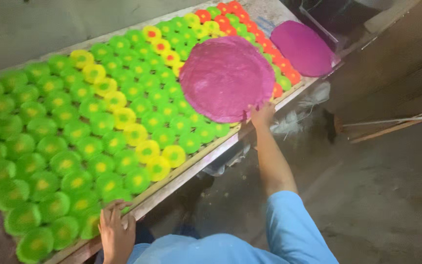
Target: The person lifts round green and yellow candy pieces off a pink plastic sheet on a woven bamboo tray and arranges them in rows on an adjacent tray. They peel the plastic sheet away, continue transferring pieces one at a time, and finally slide the filled tray onto a rack.
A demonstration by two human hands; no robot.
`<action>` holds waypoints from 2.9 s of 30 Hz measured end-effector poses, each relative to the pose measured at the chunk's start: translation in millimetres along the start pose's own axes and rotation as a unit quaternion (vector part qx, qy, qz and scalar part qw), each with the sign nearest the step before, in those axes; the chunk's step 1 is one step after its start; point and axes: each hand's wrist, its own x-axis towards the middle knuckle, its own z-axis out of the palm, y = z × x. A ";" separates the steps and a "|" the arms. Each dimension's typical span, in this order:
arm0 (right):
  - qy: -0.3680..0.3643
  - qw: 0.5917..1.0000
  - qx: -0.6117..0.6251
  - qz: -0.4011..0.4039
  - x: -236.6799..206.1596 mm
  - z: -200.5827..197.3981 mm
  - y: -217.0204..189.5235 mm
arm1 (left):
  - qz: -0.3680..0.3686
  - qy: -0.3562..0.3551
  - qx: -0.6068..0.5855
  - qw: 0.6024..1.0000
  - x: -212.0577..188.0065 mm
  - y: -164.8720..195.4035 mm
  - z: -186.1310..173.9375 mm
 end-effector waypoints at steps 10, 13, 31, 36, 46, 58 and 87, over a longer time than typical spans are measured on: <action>-0.060 0.994 -0.081 0.050 99.2 38.3 27.5 | 0.052 -0.051 -0.038 0.997 46.9 66.7 113.8; -0.068 0.990 -0.114 0.047 126.3 63.9 39.7 | -0.032 -0.064 -0.089 0.993 62.2 81.2 143.3; -0.118 0.992 0.050 -0.005 252.1 101.7 96.9 | 0.027 -0.036 -0.146 0.988 214.7 237.5 272.4; -0.228 0.964 0.113 -0.082 275.6 115.8 104.9 | 0.001 0.012 -0.144 0.989 220.8 271.3 295.0; -0.298 0.866 0.402 -0.011 465.8 40.4 95.5 | -0.030 0.136 -0.066 0.988 209.4 342.3 361.2; -0.122 0.844 0.515 0.088 589.4 17.6 388.4 | -0.369 0.378 -0.217 0.821 108.5 279.4 383.4; -0.672 0.317 0.630 0.226 -85.7 60.0 55.8 | -0.477 0.375 -0.659 0.444 98.7 125.1 306.7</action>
